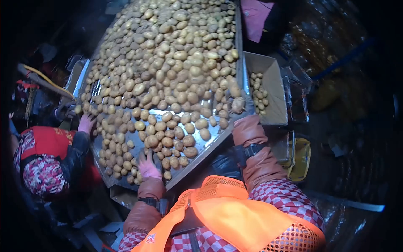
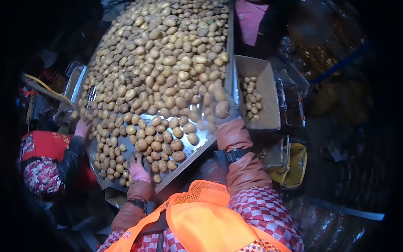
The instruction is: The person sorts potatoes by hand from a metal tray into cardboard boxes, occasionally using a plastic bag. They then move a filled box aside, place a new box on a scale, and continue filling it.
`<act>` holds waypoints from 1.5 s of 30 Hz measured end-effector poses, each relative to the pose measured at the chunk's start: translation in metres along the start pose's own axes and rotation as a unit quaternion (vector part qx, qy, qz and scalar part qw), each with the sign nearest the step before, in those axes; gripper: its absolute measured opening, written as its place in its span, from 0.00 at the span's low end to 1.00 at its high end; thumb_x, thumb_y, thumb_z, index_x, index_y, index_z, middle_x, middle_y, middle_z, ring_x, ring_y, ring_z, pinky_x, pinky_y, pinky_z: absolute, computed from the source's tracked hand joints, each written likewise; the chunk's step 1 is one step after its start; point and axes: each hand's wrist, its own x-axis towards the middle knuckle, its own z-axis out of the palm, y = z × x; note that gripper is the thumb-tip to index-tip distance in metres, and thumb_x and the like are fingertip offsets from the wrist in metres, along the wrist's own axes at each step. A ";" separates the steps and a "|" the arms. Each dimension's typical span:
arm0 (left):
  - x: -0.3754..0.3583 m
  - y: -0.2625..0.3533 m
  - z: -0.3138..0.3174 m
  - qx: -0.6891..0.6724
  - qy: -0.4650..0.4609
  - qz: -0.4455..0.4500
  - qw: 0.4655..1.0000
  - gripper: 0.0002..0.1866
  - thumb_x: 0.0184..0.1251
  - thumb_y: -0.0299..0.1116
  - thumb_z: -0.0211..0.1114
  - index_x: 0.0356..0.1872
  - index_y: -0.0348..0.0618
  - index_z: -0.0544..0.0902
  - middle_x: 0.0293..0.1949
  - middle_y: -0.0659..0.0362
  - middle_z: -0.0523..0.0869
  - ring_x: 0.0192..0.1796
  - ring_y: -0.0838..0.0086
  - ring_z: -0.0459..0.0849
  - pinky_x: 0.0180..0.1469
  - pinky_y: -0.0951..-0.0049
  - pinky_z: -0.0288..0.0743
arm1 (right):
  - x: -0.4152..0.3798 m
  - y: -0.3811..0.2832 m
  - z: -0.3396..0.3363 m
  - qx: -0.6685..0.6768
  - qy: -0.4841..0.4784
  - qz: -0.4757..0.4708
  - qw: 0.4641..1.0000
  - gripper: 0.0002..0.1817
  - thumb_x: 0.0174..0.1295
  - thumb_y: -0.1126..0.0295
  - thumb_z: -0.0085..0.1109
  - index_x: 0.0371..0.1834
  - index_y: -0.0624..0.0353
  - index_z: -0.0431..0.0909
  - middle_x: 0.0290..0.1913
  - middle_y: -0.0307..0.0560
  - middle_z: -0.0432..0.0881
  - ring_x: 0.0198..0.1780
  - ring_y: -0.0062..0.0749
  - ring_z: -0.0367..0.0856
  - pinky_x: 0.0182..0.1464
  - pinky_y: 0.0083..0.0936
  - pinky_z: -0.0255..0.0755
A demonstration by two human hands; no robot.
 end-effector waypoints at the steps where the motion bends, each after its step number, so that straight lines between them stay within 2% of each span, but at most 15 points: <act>1: -0.002 -0.003 0.004 -0.002 0.012 0.009 1.000 0.26 0.65 0.45 0.60 0.66 0.56 0.76 0.70 0.47 0.69 0.72 0.52 0.66 0.72 0.49 0.58 | -0.015 -0.003 0.032 -0.080 0.109 -0.002 0.991 0.22 0.70 0.66 0.55 0.67 0.58 0.73 0.62 0.49 0.79 0.60 0.37 0.78 0.50 0.28 0.83; 9: -0.004 -0.005 -0.001 -0.006 -0.021 0.008 1.000 0.25 0.66 0.43 0.60 0.65 0.55 0.77 0.72 0.47 0.66 0.74 0.50 0.64 0.74 0.49 0.55 | -0.053 -0.105 -0.072 0.029 0.225 -0.181 0.957 0.22 0.66 0.73 0.56 0.61 0.72 0.72 0.46 0.56 0.82 0.41 0.38 0.85 0.40 0.25 0.87; 12: -0.003 -0.004 -0.003 -0.019 -0.018 0.011 1.000 0.25 0.66 0.43 0.60 0.65 0.55 0.77 0.72 0.47 0.66 0.73 0.50 0.65 0.74 0.49 0.56 | -0.051 -0.208 -0.160 0.045 0.202 -0.209 0.956 0.21 0.68 0.66 0.54 0.61 0.66 0.73 0.58 0.58 0.79 0.46 0.49 0.83 0.46 0.40 0.85; 14: 0.000 -0.006 0.000 -0.018 -0.010 0.017 1.000 0.25 0.66 0.43 0.60 0.64 0.55 0.77 0.72 0.47 0.66 0.73 0.50 0.65 0.73 0.48 0.57 | -0.051 -0.229 -0.125 0.043 0.302 -0.280 0.910 0.24 0.68 0.66 0.55 0.65 0.63 0.70 0.58 0.57 0.79 0.48 0.48 0.83 0.47 0.40 0.84; 17: 0.000 -0.009 0.005 -0.016 -0.001 0.017 1.000 0.24 0.66 0.43 0.61 0.64 0.55 0.78 0.72 0.47 0.67 0.73 0.50 0.66 0.73 0.48 0.57 | -0.055 -0.231 -0.130 -0.264 0.131 -0.292 0.910 0.30 0.66 0.70 0.58 0.72 0.61 0.64 0.62 0.55 0.78 0.57 0.46 0.80 0.53 0.40 0.81; 20: -0.001 -0.015 0.011 -0.029 -0.007 0.017 0.999 0.25 0.65 0.43 0.62 0.64 0.57 0.78 0.72 0.47 0.67 0.72 0.50 0.66 0.74 0.48 0.56 | -0.069 -0.162 -0.046 -0.397 0.226 -0.336 0.823 0.37 0.63 0.76 0.62 0.77 0.54 0.59 0.69 0.54 0.71 0.62 0.44 0.76 0.53 0.40 0.80; 25: 0.012 0.030 -0.041 -0.045 0.065 0.084 0.993 0.23 0.61 0.37 0.65 0.60 0.53 0.83 0.68 0.47 0.72 0.70 0.45 0.67 0.74 0.47 0.57 | -0.065 -0.118 -0.021 -0.627 0.060 -0.271 0.728 0.49 0.58 0.77 0.70 0.81 0.55 0.49 0.67 0.55 0.72 0.64 0.37 0.75 0.64 0.31 0.73; 29: 0.059 0.109 -0.075 -0.410 0.122 0.286 0.857 0.25 0.58 0.28 0.67 0.60 0.40 0.81 0.58 0.40 0.80 0.61 0.44 0.78 0.65 0.54 0.72 | -0.059 -0.056 0.014 -0.611 -0.049 -0.148 0.776 0.48 0.59 0.77 0.69 0.80 0.52 0.51 0.58 0.52 0.79 0.49 0.31 0.82 0.48 0.25 0.79; 32: 0.072 0.163 -0.102 -0.589 -0.100 0.123 0.793 0.27 0.67 0.31 0.64 0.67 0.38 0.72 0.58 0.45 0.81 0.60 0.55 0.81 0.62 0.61 0.74 | -0.050 -0.008 0.045 -0.549 -0.135 -0.017 0.825 0.48 0.59 0.75 0.70 0.80 0.49 0.52 0.56 0.50 0.82 0.43 0.29 0.83 0.40 0.23 0.80; 34: 0.087 0.178 -0.097 -0.702 -0.202 0.033 0.682 0.26 0.73 0.35 0.61 0.69 0.37 0.70 0.56 0.51 0.83 0.53 0.67 0.84 0.54 0.69 0.79 | -0.043 0.026 0.056 -0.562 -0.198 -0.019 0.803 0.48 0.57 0.76 0.71 0.80 0.50 0.54 0.56 0.48 0.82 0.38 0.25 0.82 0.36 0.21 0.78; 35: 0.097 0.171 -0.107 -0.762 -0.327 0.104 0.550 0.25 0.75 0.42 0.60 0.66 0.39 0.73 0.51 0.55 0.84 0.40 0.77 0.84 0.38 0.81 0.77 | -0.040 0.043 0.061 -0.571 -0.217 -0.023 0.791 0.48 0.57 0.77 0.71 0.80 0.51 0.55 0.56 0.47 0.82 0.36 0.23 0.81 0.34 0.19 0.76; 37: 0.096 0.163 -0.122 -0.798 -0.344 0.059 0.491 0.24 0.76 0.45 0.59 0.64 0.40 0.74 0.49 0.56 0.83 0.34 0.80 0.82 0.31 0.85 0.73 | -0.049 0.052 0.083 -0.506 -0.123 0.112 0.846 0.43 0.61 0.77 0.67 0.79 0.54 0.56 0.57 0.45 0.81 0.45 0.26 0.82 0.42 0.23 0.78; 40: 0.085 0.122 -0.083 -0.842 -0.384 -0.076 0.372 0.32 0.76 0.58 0.54 0.67 0.43 0.73 0.53 0.57 0.84 0.41 0.77 0.83 0.40 0.78 0.79 | -0.038 0.074 0.039 -0.378 -0.150 0.073 0.911 0.33 0.68 0.68 0.61 0.76 0.53 0.62 0.60 0.46 0.79 0.55 0.34 0.80 0.47 0.28 0.78; 41: 0.083 0.113 -0.073 -0.857 -0.388 -0.104 0.323 0.32 0.76 0.59 0.54 0.66 0.43 0.74 0.51 0.58 0.85 0.39 0.78 0.83 0.37 0.79 0.78 | -0.035 0.079 0.037 -0.170 -0.103 0.139 0.970 0.26 0.72 0.59 0.55 0.70 0.54 0.68 0.64 0.46 0.77 0.62 0.42 0.77 0.51 0.32 0.79; 45: 0.078 0.103 -0.063 -0.868 -0.424 -0.149 0.212 0.36 0.68 0.70 0.52 0.61 0.50 0.76 0.41 0.63 0.81 0.30 0.78 0.79 0.28 0.77 0.77 | -0.038 0.088 0.031 0.108 0.130 0.190 0.967 0.22 0.72 0.58 0.55 0.63 0.57 0.74 0.62 0.48 0.79 0.64 0.42 0.75 0.64 0.40 0.75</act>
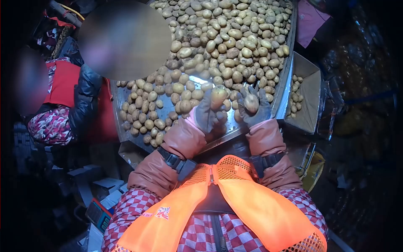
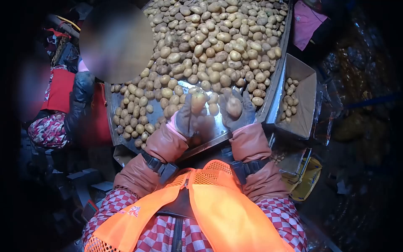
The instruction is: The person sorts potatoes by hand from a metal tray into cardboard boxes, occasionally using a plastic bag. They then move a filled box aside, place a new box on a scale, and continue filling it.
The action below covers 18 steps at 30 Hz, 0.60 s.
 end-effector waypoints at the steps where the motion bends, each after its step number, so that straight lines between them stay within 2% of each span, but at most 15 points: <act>1: 0.000 0.000 0.002 0.012 0.000 0.003 1.000 0.37 0.67 0.72 0.51 0.61 0.51 0.76 0.40 0.63 0.80 0.30 0.78 0.78 0.28 0.75 0.77 | 0.004 0.009 -0.003 -0.247 -0.061 -0.137 0.957 0.21 0.72 0.59 0.55 0.62 0.58 0.75 0.61 0.48 0.79 0.64 0.42 0.75 0.64 0.40 0.75; 2: -0.001 0.001 0.007 0.024 0.000 0.005 1.000 0.38 0.66 0.74 0.50 0.61 0.52 0.76 0.40 0.64 0.80 0.29 0.77 0.78 0.27 0.73 0.77 | 0.011 0.016 -0.014 -0.474 -0.115 -0.263 0.833 0.21 0.71 0.59 0.55 0.62 0.59 0.75 0.61 0.49 0.79 0.64 0.42 0.75 0.65 0.40 0.74; 3: -0.003 0.002 0.012 0.067 0.004 0.025 0.997 0.39 0.67 0.74 0.49 0.62 0.52 0.75 0.40 0.64 0.80 0.30 0.76 0.79 0.27 0.70 0.77 | 0.021 0.013 -0.029 -0.400 -0.131 -0.218 0.880 0.20 0.71 0.61 0.55 0.61 0.60 0.76 0.60 0.49 0.79 0.63 0.42 0.76 0.64 0.39 0.74; 5: -0.006 0.003 0.031 0.120 0.055 0.054 0.990 0.38 0.70 0.72 0.45 0.66 0.52 0.73 0.39 0.65 0.80 0.30 0.77 0.78 0.26 0.73 0.73 | 0.035 0.011 -0.048 -0.236 -0.140 -0.127 0.953 0.19 0.71 0.63 0.55 0.59 0.62 0.77 0.59 0.50 0.80 0.61 0.42 0.77 0.63 0.38 0.75; 6: -0.009 0.000 0.041 0.132 0.102 0.063 0.984 0.38 0.73 0.70 0.43 0.68 0.51 0.72 0.37 0.66 0.80 0.29 0.79 0.76 0.25 0.78 0.68 | 0.040 0.017 -0.052 -0.309 -0.137 -0.174 0.925 0.19 0.71 0.64 0.55 0.60 0.62 0.77 0.58 0.50 0.81 0.60 0.42 0.78 0.61 0.38 0.76; 7: -0.013 -0.002 0.046 0.143 0.150 0.074 0.976 0.37 0.76 0.67 0.41 0.70 0.50 0.71 0.36 0.67 0.80 0.27 0.81 0.75 0.24 0.84 0.63 | 0.026 0.016 -0.033 -0.172 -0.141 -0.089 0.971 0.20 0.71 0.61 0.55 0.60 0.60 0.77 0.58 0.51 0.81 0.57 0.42 0.79 0.58 0.39 0.77; 8: -0.015 -0.002 0.046 0.116 0.134 0.063 0.982 0.36 0.76 0.67 0.41 0.71 0.52 0.71 0.36 0.68 0.80 0.27 0.81 0.74 0.24 0.84 0.64 | 0.011 0.015 -0.013 -0.026 -0.122 -0.007 0.992 0.21 0.71 0.58 0.55 0.61 0.59 0.77 0.58 0.52 0.81 0.55 0.43 0.81 0.54 0.41 0.79; 11: -0.018 -0.002 0.029 0.116 0.130 0.084 0.981 0.35 0.76 0.66 0.43 0.71 0.52 0.70 0.36 0.67 0.80 0.28 0.81 0.75 0.25 0.83 0.67 | 0.011 0.009 -0.011 0.039 -0.204 0.158 0.965 0.25 0.71 0.50 0.54 0.62 0.56 0.77 0.59 0.53 0.81 0.56 0.47 0.80 0.48 0.42 0.81; 12: -0.017 -0.005 0.017 0.099 0.115 0.099 0.983 0.36 0.74 0.68 0.44 0.71 0.53 0.69 0.43 0.65 0.81 0.32 0.78 0.80 0.31 0.75 0.77 | 0.012 0.012 -0.014 0.046 -0.194 0.155 0.968 0.29 0.70 0.43 0.52 0.62 0.54 0.77 0.59 0.53 0.81 0.55 0.51 0.81 0.46 0.41 0.81; 15: -0.027 -0.013 -0.017 -0.025 -0.027 0.047 0.998 0.32 0.74 0.66 0.46 0.66 0.55 0.72 0.38 0.66 0.79 0.29 0.81 0.75 0.31 0.78 0.72 | 0.008 0.016 -0.004 -0.005 -0.144 0.124 0.982 0.31 0.72 0.45 0.49 0.65 0.60 0.73 0.58 0.54 0.81 0.49 0.47 0.83 0.46 0.43 0.83; 16: -0.032 -0.018 0.046 -0.085 0.105 0.056 0.989 0.30 0.73 0.67 0.49 0.61 0.57 0.75 0.35 0.67 0.76 0.26 0.82 0.68 0.30 0.79 0.68 | 0.003 0.021 0.007 -0.013 -0.179 0.134 0.975 0.29 0.72 0.46 0.49 0.64 0.58 0.74 0.58 0.53 0.82 0.49 0.45 0.83 0.44 0.38 0.81; 17: -0.036 -0.016 0.051 -0.072 0.125 0.070 0.987 0.31 0.71 0.68 0.50 0.60 0.55 0.76 0.35 0.65 0.77 0.26 0.81 0.70 0.29 0.79 0.68 | 0.006 0.029 0.008 -0.078 -0.121 0.015 0.989 0.24 0.73 0.49 0.48 0.58 0.57 0.76 0.53 0.50 0.83 0.48 0.40 0.82 0.42 0.34 0.79; 18: -0.035 -0.021 0.034 -0.030 0.130 0.089 0.987 0.33 0.70 0.69 0.51 0.59 0.53 0.77 0.34 0.64 0.79 0.25 0.80 0.72 0.28 0.78 0.69 | 0.006 0.033 0.015 -0.354 -0.130 -0.097 0.921 0.22 0.71 0.53 0.51 0.58 0.58 0.76 0.48 0.48 0.81 0.45 0.40 0.81 0.41 0.32 0.77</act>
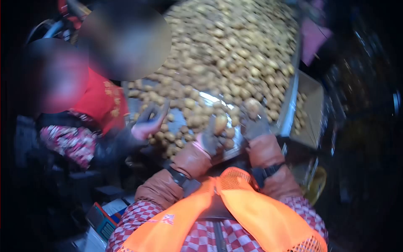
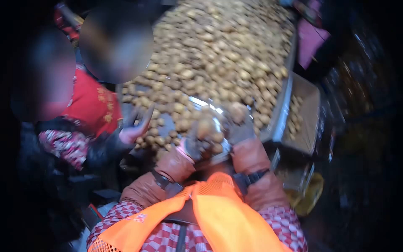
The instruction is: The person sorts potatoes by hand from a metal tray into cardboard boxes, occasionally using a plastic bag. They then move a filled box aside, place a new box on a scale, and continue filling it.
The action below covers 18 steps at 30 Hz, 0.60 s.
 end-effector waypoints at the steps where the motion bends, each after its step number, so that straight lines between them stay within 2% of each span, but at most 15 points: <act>1: 0.005 -0.002 -0.018 0.058 0.012 0.043 0.997 0.34 0.69 0.70 0.52 0.58 0.51 0.78 0.34 0.63 0.80 0.25 0.78 0.74 0.27 0.78 0.69 | 0.001 -0.002 0.007 -0.282 -0.021 -0.097 0.954 0.20 0.69 0.57 0.54 0.57 0.59 0.77 0.43 0.47 0.79 0.42 0.39 0.79 0.39 0.31 0.75; 2: 0.011 -0.002 -0.034 0.128 0.041 0.099 0.986 0.36 0.67 0.71 0.53 0.56 0.50 0.79 0.34 0.61 0.82 0.25 0.77 0.75 0.26 0.77 0.70 | 0.004 0.008 0.006 -0.121 -0.041 -0.048 0.991 0.21 0.69 0.57 0.55 0.58 0.59 0.76 0.44 0.48 0.79 0.43 0.41 0.79 0.41 0.32 0.76; 3: 0.020 -0.003 -0.053 0.160 0.066 0.133 0.976 0.37 0.66 0.72 0.54 0.55 0.48 0.80 0.33 0.60 0.83 0.25 0.76 0.77 0.25 0.76 0.70 | 0.007 0.020 0.004 0.071 -0.045 0.006 0.996 0.22 0.69 0.57 0.56 0.58 0.60 0.75 0.44 0.50 0.79 0.44 0.42 0.80 0.42 0.33 0.78; 4: 0.024 -0.002 -0.066 0.169 0.084 0.147 0.971 0.39 0.64 0.73 0.55 0.54 0.46 0.82 0.33 0.58 0.84 0.25 0.74 0.79 0.24 0.76 0.71 | 0.011 0.030 0.002 0.235 -0.031 0.056 0.970 0.22 0.69 0.57 0.56 0.59 0.61 0.75 0.44 0.51 0.79 0.45 0.44 0.80 0.44 0.34 0.79; 5: 0.021 0.009 -0.070 0.106 0.039 0.098 0.989 0.39 0.64 0.73 0.55 0.54 0.45 0.82 0.36 0.59 0.85 0.27 0.75 0.79 0.26 0.75 0.72 | 0.006 0.031 0.006 0.264 0.041 0.098 0.959 0.24 0.70 0.56 0.56 0.61 0.62 0.73 0.48 0.54 0.80 0.48 0.46 0.81 0.46 0.37 0.82; 7: 0.003 0.018 -0.060 0.089 0.025 0.121 0.988 0.38 0.67 0.71 0.54 0.55 0.45 0.82 0.38 0.60 0.85 0.29 0.76 0.79 0.28 0.75 0.72 | 0.024 0.063 -0.042 0.196 -0.114 0.141 0.964 0.24 0.70 0.56 0.56 0.62 0.61 0.72 0.56 0.54 0.77 0.55 0.47 0.80 0.51 0.40 0.83; 8: -0.003 0.021 -0.057 0.123 0.083 0.140 0.979 0.36 0.69 0.69 0.53 0.56 0.46 0.82 0.41 0.60 0.86 0.33 0.75 0.81 0.34 0.73 0.74 | 0.013 0.073 -0.030 -0.100 -0.144 -0.034 0.984 0.24 0.70 0.55 0.57 0.62 0.60 0.72 0.57 0.53 0.78 0.54 0.46 0.80 0.50 0.39 0.83; 9: -0.007 0.023 -0.056 0.155 0.140 0.156 0.965 0.34 0.71 0.68 0.51 0.58 0.47 0.82 0.45 0.60 0.87 0.37 0.74 0.82 0.41 0.71 0.77 | 0.012 0.077 -0.025 -0.043 -0.133 0.065 0.988 0.24 0.69 0.53 0.57 0.59 0.58 0.74 0.54 0.51 0.80 0.50 0.42 0.81 0.44 0.36 0.81; 11: -0.003 0.025 -0.070 0.180 0.129 0.170 0.960 0.33 0.72 0.66 0.53 0.59 0.48 0.81 0.45 0.59 0.87 0.36 0.72 0.83 0.41 0.71 0.78 | 0.005 0.079 -0.002 0.084 -0.063 0.257 0.961 0.24 0.67 0.47 0.58 0.55 0.54 0.76 0.49 0.47 0.84 0.42 0.36 0.83 0.31 0.29 0.77; 13: -0.012 0.027 -0.068 0.247 0.150 0.191 0.938 0.32 0.71 0.65 0.55 0.60 0.49 0.80 0.44 0.58 0.87 0.35 0.71 0.83 0.41 0.70 0.78 | 0.000 0.062 0.038 0.021 -0.120 0.363 0.924 0.24 0.67 0.46 0.57 0.55 0.54 0.77 0.46 0.48 0.85 0.39 0.37 0.84 0.32 0.29 0.77; 14: -0.015 0.027 -0.063 0.228 0.136 0.179 0.947 0.30 0.73 0.60 0.57 0.61 0.46 0.79 0.41 0.58 0.87 0.34 0.71 0.83 0.40 0.69 0.78 | -0.003 0.067 0.038 0.010 -0.129 0.363 0.923 0.24 0.68 0.46 0.57 0.55 0.54 0.77 0.46 0.48 0.85 0.38 0.37 0.84 0.31 0.29 0.76; 16: -0.012 0.026 -0.070 0.308 0.154 0.174 0.923 0.25 0.76 0.53 0.56 0.61 0.45 0.78 0.43 0.58 0.86 0.39 0.70 0.84 0.45 0.69 0.79 | -0.003 0.080 0.027 0.009 -0.125 0.344 0.930 0.24 0.68 0.47 0.57 0.55 0.54 0.77 0.45 0.47 0.85 0.38 0.37 0.84 0.31 0.29 0.76; 18: -0.011 0.025 -0.080 0.364 0.154 0.172 0.902 0.22 0.75 0.44 0.54 0.63 0.44 0.76 0.50 0.58 0.83 0.49 0.69 0.81 0.54 0.69 0.74 | -0.006 0.087 0.019 0.012 -0.117 0.337 0.934 0.24 0.68 0.47 0.57 0.55 0.55 0.77 0.45 0.47 0.85 0.37 0.36 0.84 0.31 0.29 0.76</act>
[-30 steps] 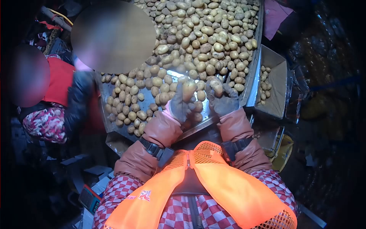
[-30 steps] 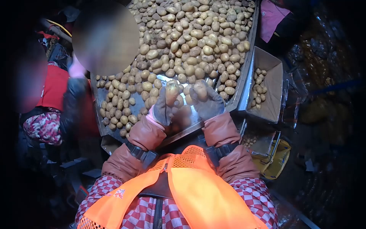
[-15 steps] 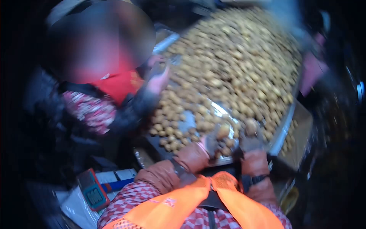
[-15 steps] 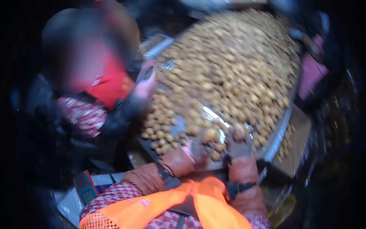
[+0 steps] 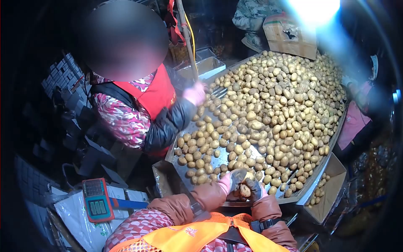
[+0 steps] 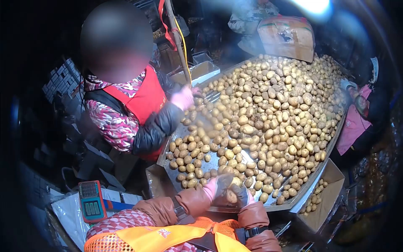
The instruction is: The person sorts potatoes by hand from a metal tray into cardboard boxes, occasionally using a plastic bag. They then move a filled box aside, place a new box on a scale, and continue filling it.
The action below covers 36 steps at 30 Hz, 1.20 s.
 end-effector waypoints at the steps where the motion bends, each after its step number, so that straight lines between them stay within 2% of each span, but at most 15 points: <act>1: 0.000 -0.003 -0.001 0.015 -0.010 0.007 1.000 0.22 0.74 0.38 0.53 0.65 0.43 0.74 0.55 0.58 0.80 0.57 0.69 0.76 0.61 0.70 0.69 | 0.000 0.002 -0.005 0.004 0.005 -0.006 1.000 0.24 0.68 0.47 0.57 0.55 0.55 0.77 0.44 0.47 0.85 0.37 0.36 0.84 0.31 0.29 0.76; 2: 0.002 -0.008 -0.002 0.030 -0.020 0.015 0.999 0.23 0.72 0.32 0.52 0.67 0.42 0.73 0.61 0.59 0.77 0.65 0.69 0.72 0.68 0.71 0.64 | 0.000 0.004 -0.007 0.006 0.010 -0.011 1.000 0.24 0.68 0.47 0.57 0.55 0.55 0.77 0.44 0.47 0.85 0.36 0.36 0.84 0.31 0.29 0.76; 5: 0.039 -0.068 -0.029 0.110 -0.093 0.067 0.987 0.26 0.73 0.28 0.49 0.72 0.40 0.67 0.68 0.57 0.74 0.69 0.70 0.71 0.72 0.71 0.62 | -0.004 0.009 -0.013 0.004 0.018 -0.019 1.000 0.24 0.68 0.48 0.57 0.55 0.55 0.77 0.43 0.47 0.85 0.35 0.36 0.83 0.30 0.29 0.76; 9: -0.005 -0.013 -0.016 0.200 -0.098 0.087 0.971 0.25 0.79 0.36 0.48 0.74 0.45 0.66 0.61 0.64 0.78 0.59 0.75 0.76 0.61 0.71 0.72 | -0.006 0.010 -0.017 0.006 0.028 -0.024 0.999 0.24 0.69 0.48 0.57 0.55 0.56 0.77 0.42 0.47 0.85 0.34 0.35 0.83 0.29 0.28 0.76; 17: -0.007 -0.040 -0.009 0.018 -0.090 0.121 0.988 0.24 0.79 0.42 0.48 0.73 0.57 0.69 0.54 0.67 0.81 0.53 0.73 0.78 0.52 0.66 0.75 | 0.002 0.013 -0.021 -0.012 0.034 -0.019 0.999 0.23 0.69 0.50 0.57 0.55 0.57 0.78 0.40 0.47 0.84 0.31 0.34 0.82 0.28 0.28 0.75; 20: -0.010 -0.028 -0.009 -0.093 -0.083 -0.016 0.992 0.24 0.78 0.42 0.51 0.73 0.58 0.70 0.57 0.67 0.81 0.55 0.73 0.78 0.53 0.66 0.76 | 0.004 0.015 -0.023 -0.022 0.034 -0.019 0.999 0.23 0.70 0.50 0.57 0.56 0.58 0.78 0.39 0.46 0.84 0.30 0.33 0.82 0.28 0.28 0.75; 22: -0.004 -0.037 -0.014 -0.121 -0.089 0.002 0.989 0.24 0.77 0.42 0.54 0.72 0.59 0.71 0.58 0.66 0.81 0.56 0.72 0.78 0.53 0.66 0.76 | 0.005 0.018 -0.029 -0.038 0.034 -0.023 0.998 0.23 0.70 0.51 0.57 0.56 0.58 0.78 0.38 0.46 0.84 0.29 0.33 0.82 0.27 0.28 0.75; 25: -0.008 -0.047 -0.026 0.063 -0.055 0.170 0.982 0.25 0.74 0.38 0.59 0.71 0.54 0.73 0.58 0.60 0.83 0.57 0.71 0.80 0.56 0.68 0.76 | 0.009 0.019 -0.041 -0.028 0.037 -0.038 0.998 0.23 0.70 0.51 0.57 0.56 0.59 0.78 0.37 0.46 0.84 0.28 0.33 0.82 0.27 0.28 0.75; 26: -0.015 -0.046 -0.034 0.183 -0.012 0.173 0.968 0.26 0.72 0.33 0.61 0.71 0.49 0.72 0.58 0.57 0.83 0.57 0.71 0.81 0.58 0.71 0.76 | 0.013 0.017 -0.043 0.065 0.002 -0.026 0.998 0.26 0.69 0.48 0.58 0.55 0.60 0.77 0.36 0.48 0.84 0.27 0.35 0.82 0.25 0.27 0.74; 27: -0.019 -0.044 -0.037 0.282 0.019 0.195 0.939 0.25 0.70 0.33 0.63 0.69 0.47 0.74 0.56 0.54 0.84 0.56 0.66 0.82 0.58 0.69 0.76 | 0.010 0.013 -0.048 0.013 0.047 -0.078 0.996 0.28 0.69 0.45 0.57 0.56 0.60 0.77 0.36 0.46 0.84 0.29 0.34 0.82 0.25 0.25 0.73; 29: -0.027 -0.038 -0.044 0.475 0.095 0.223 0.846 0.24 0.68 0.35 0.66 0.65 0.44 0.77 0.52 0.49 0.85 0.55 0.57 0.84 0.59 0.64 0.77 | 0.016 0.014 -0.074 0.094 0.037 -0.088 0.991 0.31 0.67 0.42 0.57 0.59 0.58 0.75 0.38 0.47 0.83 0.32 0.34 0.82 0.26 0.27 0.75; 31: -0.030 -0.037 -0.053 0.565 0.086 0.305 0.762 0.24 0.67 0.37 0.66 0.63 0.43 0.78 0.54 0.46 0.84 0.56 0.51 0.82 0.60 0.59 0.76 | 0.021 0.014 -0.082 0.212 0.017 -0.087 0.973 0.31 0.67 0.40 0.56 0.57 0.56 0.76 0.38 0.45 0.84 0.30 0.34 0.82 0.24 0.25 0.72; 33: -0.033 -0.029 -0.051 0.609 0.059 0.299 0.732 0.29 0.61 0.44 0.69 0.62 0.44 0.77 0.61 0.46 0.79 0.62 0.46 0.76 0.66 0.52 0.70 | 0.009 0.010 -0.089 0.183 0.025 -0.063 0.981 0.27 0.67 0.44 0.57 0.54 0.57 0.79 0.39 0.44 0.84 0.32 0.34 0.82 0.27 0.27 0.75; 34: -0.032 -0.041 -0.055 0.659 0.049 0.272 0.700 0.31 0.60 0.48 0.68 0.64 0.47 0.76 0.64 0.47 0.76 0.65 0.47 0.74 0.67 0.49 0.67 | 0.011 0.014 -0.081 0.136 0.138 -0.121 0.974 0.27 0.67 0.45 0.57 0.57 0.57 0.78 0.40 0.45 0.84 0.35 0.34 0.83 0.31 0.29 0.78; 36: -0.017 -0.052 -0.061 0.725 0.063 0.276 0.628 0.33 0.58 0.50 0.68 0.65 0.52 0.75 0.66 0.50 0.73 0.66 0.50 0.72 0.68 0.46 0.65 | 0.020 0.019 -0.107 0.160 0.065 -0.105 0.979 0.27 0.68 0.46 0.56 0.59 0.56 0.77 0.41 0.46 0.84 0.37 0.37 0.83 0.32 0.31 0.79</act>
